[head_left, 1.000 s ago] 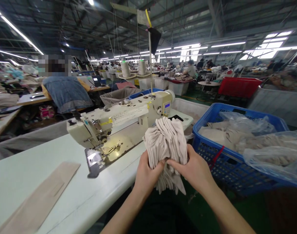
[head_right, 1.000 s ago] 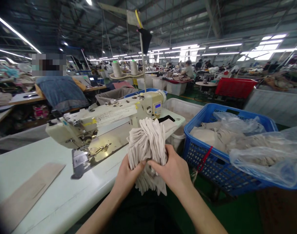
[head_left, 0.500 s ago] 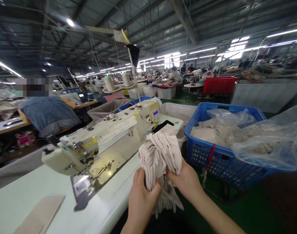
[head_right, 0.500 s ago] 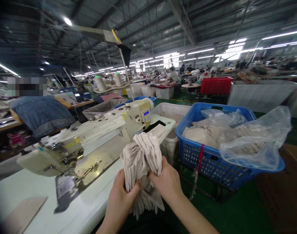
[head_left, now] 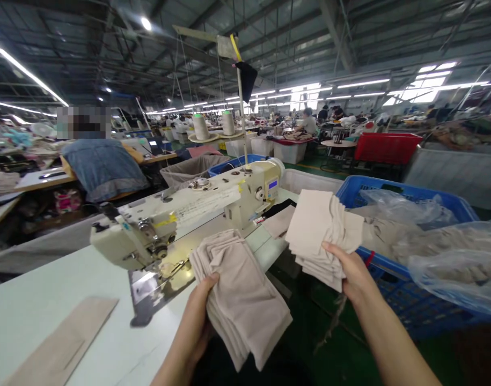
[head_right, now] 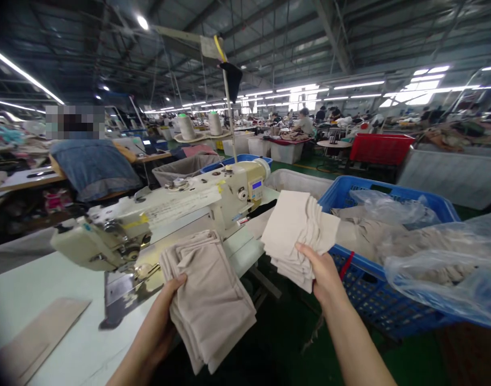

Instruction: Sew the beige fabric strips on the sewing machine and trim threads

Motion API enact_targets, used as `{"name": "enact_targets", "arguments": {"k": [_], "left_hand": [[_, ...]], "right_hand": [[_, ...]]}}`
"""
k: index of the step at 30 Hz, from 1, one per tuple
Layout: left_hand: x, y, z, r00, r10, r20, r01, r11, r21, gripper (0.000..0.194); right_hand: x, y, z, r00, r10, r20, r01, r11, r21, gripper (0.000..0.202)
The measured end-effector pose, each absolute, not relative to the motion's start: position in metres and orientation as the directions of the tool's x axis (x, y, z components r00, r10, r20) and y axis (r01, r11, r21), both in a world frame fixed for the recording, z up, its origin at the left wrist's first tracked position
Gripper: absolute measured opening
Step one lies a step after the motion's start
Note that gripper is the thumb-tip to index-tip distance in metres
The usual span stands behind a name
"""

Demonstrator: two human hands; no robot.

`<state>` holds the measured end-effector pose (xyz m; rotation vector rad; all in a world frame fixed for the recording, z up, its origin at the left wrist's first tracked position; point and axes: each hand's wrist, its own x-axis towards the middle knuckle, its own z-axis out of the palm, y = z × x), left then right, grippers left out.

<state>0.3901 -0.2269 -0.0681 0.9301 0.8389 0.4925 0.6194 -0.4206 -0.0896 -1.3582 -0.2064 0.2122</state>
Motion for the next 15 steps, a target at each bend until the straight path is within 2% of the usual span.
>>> {"name": "enact_targets", "arguments": {"k": [3,7,11,15], "left_hand": [[0.384,-0.224,-0.068,0.580,0.696,-0.423,-0.045,0.546,0.837,0.050],[0.383,-0.226,-0.067,0.576,0.686,-0.444,-0.048,0.571,0.820,0.050],[0.387,-0.228,-0.063,0.576,0.676,-0.460,-0.065,0.599,0.798,0.048],[0.388,-0.228,-0.062,0.563,0.678,-0.473,-0.052,0.600,0.798,0.047]], "right_hand": [[0.643,-0.411,-0.082,0.972,0.232,-0.034,-0.105,0.298,-0.949,0.061],[0.665,-0.372,-0.080,0.968,0.237,-0.085,-0.156,0.298,-0.942,0.055],[0.686,-0.323,-0.087,0.956,0.257,-0.140,-0.187,0.169,-0.968,0.039],[0.701,-0.298,-0.104,0.964,0.215,-0.155,-0.150,-0.041,-0.988,0.036]]}}
